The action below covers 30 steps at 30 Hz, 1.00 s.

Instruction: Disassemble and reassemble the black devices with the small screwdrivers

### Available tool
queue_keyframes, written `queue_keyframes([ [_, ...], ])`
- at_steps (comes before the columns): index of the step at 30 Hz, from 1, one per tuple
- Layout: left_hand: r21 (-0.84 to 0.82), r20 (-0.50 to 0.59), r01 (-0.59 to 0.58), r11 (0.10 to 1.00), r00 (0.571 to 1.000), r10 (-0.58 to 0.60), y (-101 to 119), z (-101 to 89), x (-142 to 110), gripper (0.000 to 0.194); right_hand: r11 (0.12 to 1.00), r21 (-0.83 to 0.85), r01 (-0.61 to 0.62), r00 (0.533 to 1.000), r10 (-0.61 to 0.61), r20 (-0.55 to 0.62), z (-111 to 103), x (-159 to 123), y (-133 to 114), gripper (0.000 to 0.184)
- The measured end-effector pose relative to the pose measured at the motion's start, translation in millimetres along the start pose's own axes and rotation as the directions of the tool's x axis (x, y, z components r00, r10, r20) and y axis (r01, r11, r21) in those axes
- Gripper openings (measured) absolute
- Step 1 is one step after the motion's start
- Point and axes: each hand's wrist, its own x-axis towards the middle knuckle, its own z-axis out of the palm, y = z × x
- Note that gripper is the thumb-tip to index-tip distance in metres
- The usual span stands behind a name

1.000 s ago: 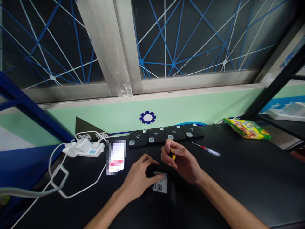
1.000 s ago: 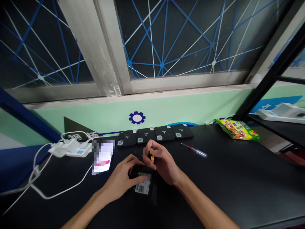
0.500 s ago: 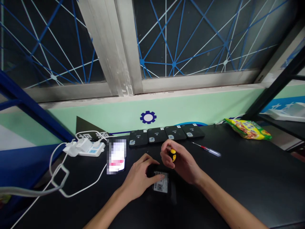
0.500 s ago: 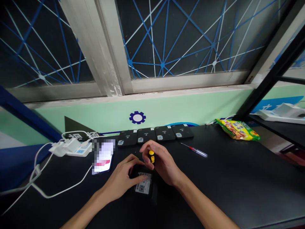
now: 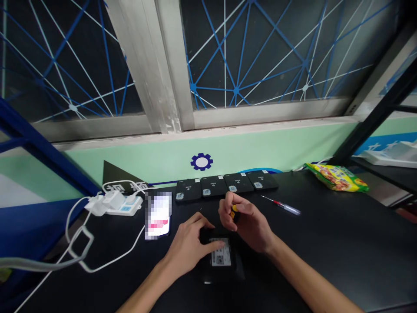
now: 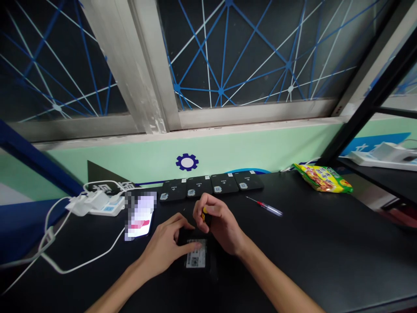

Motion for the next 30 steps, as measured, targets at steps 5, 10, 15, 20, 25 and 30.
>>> queue_keyframes([
  [5, 0.006, -0.015, -0.002, 1.0, 1.0, 0.002, -0.2, 1.9, -1.0, 0.039, 0.992, -0.123, 0.013, 0.998, -0.02, -0.055, -0.9, 0.4, 3.6, 0.035],
  [10, 0.015, -0.021, -0.005, 1.0, 1.0, 0.005, -1.4, 3.3, -1.2, 0.042, 0.996, -0.085, -0.025, 0.998, 0.02, -0.056, -1.6, -2.5, 5.6, 0.033],
  [15, 0.039, -0.014, 0.008, 0.999, 1.0, -0.007, 1.2, 1.9, -0.9, 0.04, 0.999, 0.009, -0.047, 0.999, 0.047, 0.014, -2.0, -3.3, 2.6, 0.016],
  [20, 0.032, -0.011, 0.01, 0.999, 1.0, -0.01, 3.8, -0.2, -0.2, 0.037, 0.999, -0.046, -0.016, 0.999, 0.015, -0.033, -1.2, 0.1, 1.2, 0.024],
  [25, 0.017, -0.008, 0.0, 1.0, 1.0, 0.0, 3.8, 0.6, -0.7, 0.036, 0.99, -0.132, -0.046, 0.995, 0.035, -0.089, 0.7, -0.2, 1.9, 0.051],
  [30, 0.03, -0.017, -0.031, 0.999, 0.999, 0.031, 2.2, 1.5, -1.2, 0.037, 0.999, -0.036, -0.03, 0.997, 0.028, -0.065, -0.7, -0.9, 1.7, 0.023],
])
